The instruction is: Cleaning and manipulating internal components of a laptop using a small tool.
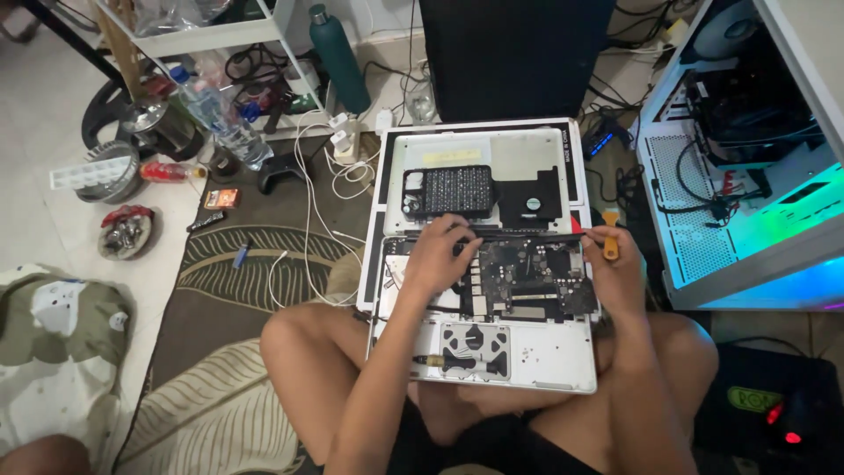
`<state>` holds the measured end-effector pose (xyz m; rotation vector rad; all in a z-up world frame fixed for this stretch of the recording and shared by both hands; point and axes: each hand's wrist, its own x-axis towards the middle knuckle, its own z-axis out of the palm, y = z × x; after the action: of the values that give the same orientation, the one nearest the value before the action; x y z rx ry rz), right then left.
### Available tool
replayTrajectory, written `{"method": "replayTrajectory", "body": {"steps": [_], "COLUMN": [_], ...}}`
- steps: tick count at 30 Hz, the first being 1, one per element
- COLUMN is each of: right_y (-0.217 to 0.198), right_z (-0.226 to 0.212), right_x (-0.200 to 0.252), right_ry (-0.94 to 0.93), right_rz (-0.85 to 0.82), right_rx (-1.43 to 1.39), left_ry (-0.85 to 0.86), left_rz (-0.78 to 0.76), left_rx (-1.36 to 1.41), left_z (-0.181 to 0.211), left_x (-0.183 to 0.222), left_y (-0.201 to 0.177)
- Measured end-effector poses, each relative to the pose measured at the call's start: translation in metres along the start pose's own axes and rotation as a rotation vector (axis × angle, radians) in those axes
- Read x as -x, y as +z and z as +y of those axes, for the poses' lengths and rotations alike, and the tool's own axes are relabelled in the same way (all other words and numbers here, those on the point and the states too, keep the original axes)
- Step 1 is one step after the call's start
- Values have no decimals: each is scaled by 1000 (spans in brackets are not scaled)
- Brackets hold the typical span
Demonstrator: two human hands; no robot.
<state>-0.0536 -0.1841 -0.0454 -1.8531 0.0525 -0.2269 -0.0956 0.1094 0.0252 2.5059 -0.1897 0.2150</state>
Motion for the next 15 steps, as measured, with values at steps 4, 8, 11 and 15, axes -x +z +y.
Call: {"method": "replayTrajectory", "body": {"steps": [4,8,11,15], "right_y": [0,-2,1,3], "right_z": [4,3,-3,0], "right_x": [1,3,6,3], "right_ry": [-6,-41,-54,-53], "right_rz": [-10,24,36,56], "right_rx": [54,110,160,271], "left_ry": [-11,-10,-22,-27], "left_rz": [-7,-46,-75,-93], "left_rx": [17,34,22,24], "left_z": [2,4,5,5], "left_x": [0,1,3,1], "left_y": [-5,-11,-15,-18]}}
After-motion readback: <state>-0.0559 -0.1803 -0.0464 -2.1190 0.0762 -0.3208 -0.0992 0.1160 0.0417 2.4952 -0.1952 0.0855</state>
